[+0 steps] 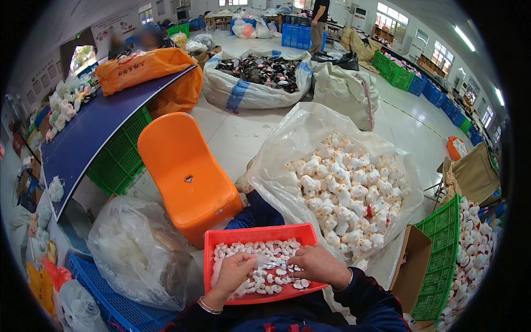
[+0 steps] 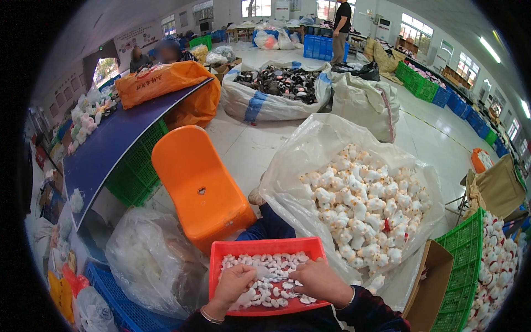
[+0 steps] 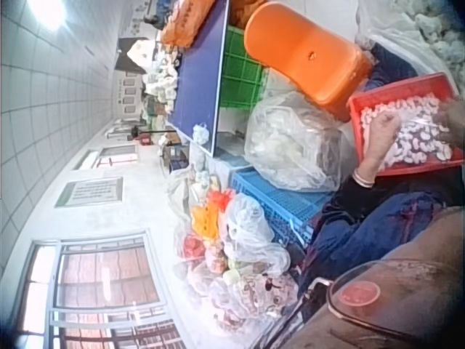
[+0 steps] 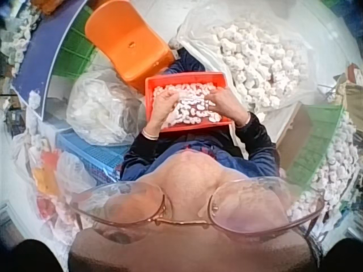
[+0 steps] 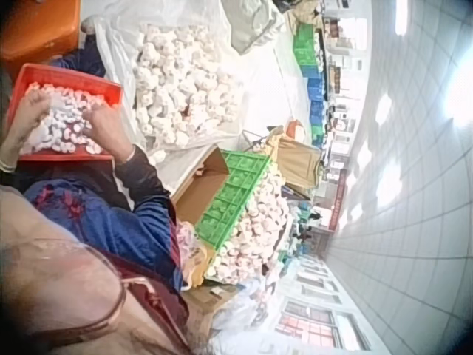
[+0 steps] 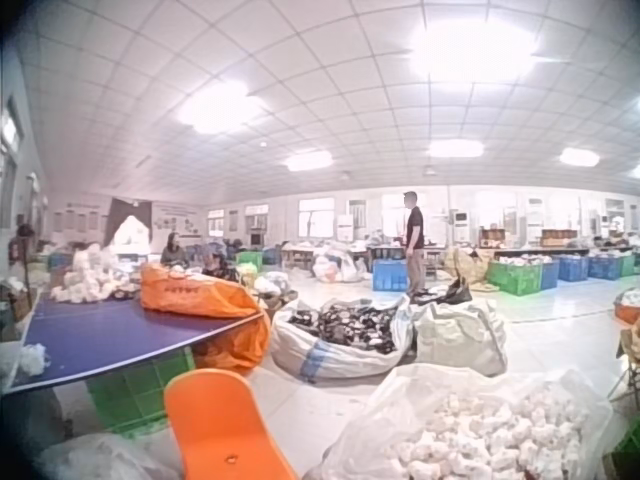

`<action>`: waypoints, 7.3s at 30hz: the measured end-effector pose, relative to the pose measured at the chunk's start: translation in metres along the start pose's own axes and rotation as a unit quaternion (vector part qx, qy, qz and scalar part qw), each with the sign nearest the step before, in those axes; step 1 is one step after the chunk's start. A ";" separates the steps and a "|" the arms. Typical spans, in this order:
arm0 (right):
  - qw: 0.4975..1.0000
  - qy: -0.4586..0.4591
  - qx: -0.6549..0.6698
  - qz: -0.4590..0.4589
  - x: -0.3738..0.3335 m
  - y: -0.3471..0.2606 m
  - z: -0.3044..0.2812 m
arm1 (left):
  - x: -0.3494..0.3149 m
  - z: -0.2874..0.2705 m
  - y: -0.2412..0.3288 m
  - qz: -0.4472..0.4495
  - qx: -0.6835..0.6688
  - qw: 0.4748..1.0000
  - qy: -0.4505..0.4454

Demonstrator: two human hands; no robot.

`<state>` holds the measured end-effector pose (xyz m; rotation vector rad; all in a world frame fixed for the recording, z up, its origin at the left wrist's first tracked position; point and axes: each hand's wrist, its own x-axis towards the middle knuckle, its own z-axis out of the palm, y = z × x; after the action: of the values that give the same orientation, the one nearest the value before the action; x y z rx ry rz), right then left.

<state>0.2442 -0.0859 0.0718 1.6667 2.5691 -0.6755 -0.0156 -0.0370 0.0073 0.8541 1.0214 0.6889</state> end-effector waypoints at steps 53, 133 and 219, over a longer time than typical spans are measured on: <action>0.992 0.101 0.071 -0.020 0.025 -0.004 -0.008 | 0.002 -0.012 0.023 0.062 -0.125 0.990 -0.001; 0.976 -0.056 0.210 -0.015 0.023 -0.002 -0.020 | 0.011 -0.003 0.027 0.171 0.078 0.982 -0.025; 0.942 0.127 0.304 0.055 0.035 -0.052 0.006 | 0.015 -0.004 0.020 0.183 -0.044 0.982 0.015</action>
<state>0.1824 -0.0755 0.0761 2.1666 2.5543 -1.4501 -0.0158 -0.0132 0.0166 0.9666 0.8618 1.0527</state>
